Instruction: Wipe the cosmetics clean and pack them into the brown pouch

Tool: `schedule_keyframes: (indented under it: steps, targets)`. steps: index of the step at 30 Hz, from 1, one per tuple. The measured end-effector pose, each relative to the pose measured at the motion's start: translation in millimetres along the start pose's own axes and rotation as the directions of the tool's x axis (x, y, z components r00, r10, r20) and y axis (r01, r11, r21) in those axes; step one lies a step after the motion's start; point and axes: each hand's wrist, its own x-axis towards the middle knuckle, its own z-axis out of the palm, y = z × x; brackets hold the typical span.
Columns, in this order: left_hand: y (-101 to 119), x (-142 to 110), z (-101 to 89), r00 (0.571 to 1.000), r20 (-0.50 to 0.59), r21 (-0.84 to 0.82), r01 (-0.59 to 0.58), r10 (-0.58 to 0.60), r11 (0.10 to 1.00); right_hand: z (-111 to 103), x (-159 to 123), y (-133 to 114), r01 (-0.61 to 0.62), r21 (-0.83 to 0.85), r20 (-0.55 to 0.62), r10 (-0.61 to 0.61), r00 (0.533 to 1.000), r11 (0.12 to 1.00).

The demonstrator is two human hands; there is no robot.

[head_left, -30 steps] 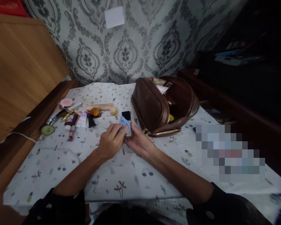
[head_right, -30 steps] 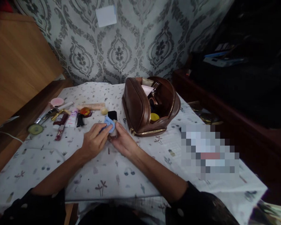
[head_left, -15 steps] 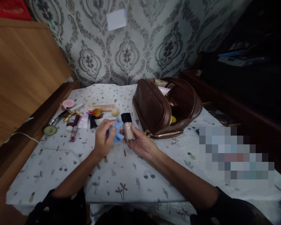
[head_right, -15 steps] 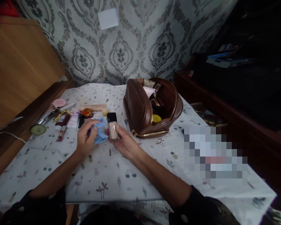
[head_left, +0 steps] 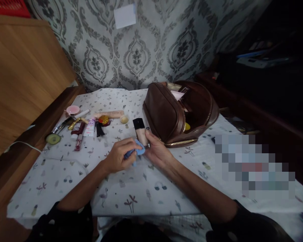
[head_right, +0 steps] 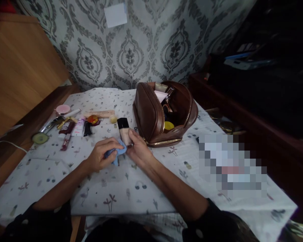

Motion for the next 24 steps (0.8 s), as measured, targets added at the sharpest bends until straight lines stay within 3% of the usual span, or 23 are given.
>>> schedule_keyframes:
  steps: [3, 5, 8, 10, 12, 15, 18, 21, 22, 24]
  targets:
    - [0, 0, -3.2, 0.998, -0.005, -0.072, 0.061, -0.061, 0.996, 0, 0, -2, -0.057, 0.06, -0.069, 0.061, 0.996, 0.997]
    - [-3, 0, -5.4, 0.978, -0.139, -0.072, 0.148, -0.156, 0.986, 3, -3, -4, -0.122, 0.104, -0.043, 0.127, 0.991, 0.987]
    - [-11, 1, -6.9, 0.874, -0.385, -0.051, 0.301, -0.297, 0.952, 7, -8, -5, -0.164, 0.11, 0.038, 0.161, 0.986, 0.98]
    - [-15, 1, -6.6, 0.839, -0.447, -0.039, 0.328, -0.31, 0.944, 10, -10, -3, -0.158, 0.069, 0.059, 0.154, 0.986, 0.985]
    - [-16, 2, -5.3, 0.856, -0.44, -0.009, 0.299, -0.272, 0.954, 12, -11, 0, -0.123, 0.033, 0.059, 0.121, 0.991, 0.992]
    - [-12, 2, -2.3, 0.918, -0.35, 0.052, 0.215, -0.184, 0.975, 14, -12, 3, -0.06, 0.007, 0.05, 0.059, 0.997, 0.998]
    - [-3, 2, 0.5, 0.99, -0.111, 0.024, 0.093, -0.09, 0.995, 11, -10, -1, -0.025, -0.014, 0.005, 0.026, 1.0, 1.0]
    - [4, 2, 1.3, 0.996, 0.082, -0.108, 0.048, -0.039, 0.993, 5, -6, -6, -0.036, -0.006, -0.035, 0.036, 0.999, 0.999]
    - [5, 2, 1.0, 0.996, 0.078, -0.127, 0.059, -0.049, 0.99, 3, -4, -7, -0.046, 0.003, -0.037, 0.046, 0.998, 0.999]
    - [3, 1, -0.3, 0.99, -0.059, -0.104, 0.124, -0.131, 0.987, 0, -1, -7, -0.066, 0.033, -0.03, 0.067, 0.997, 0.997]
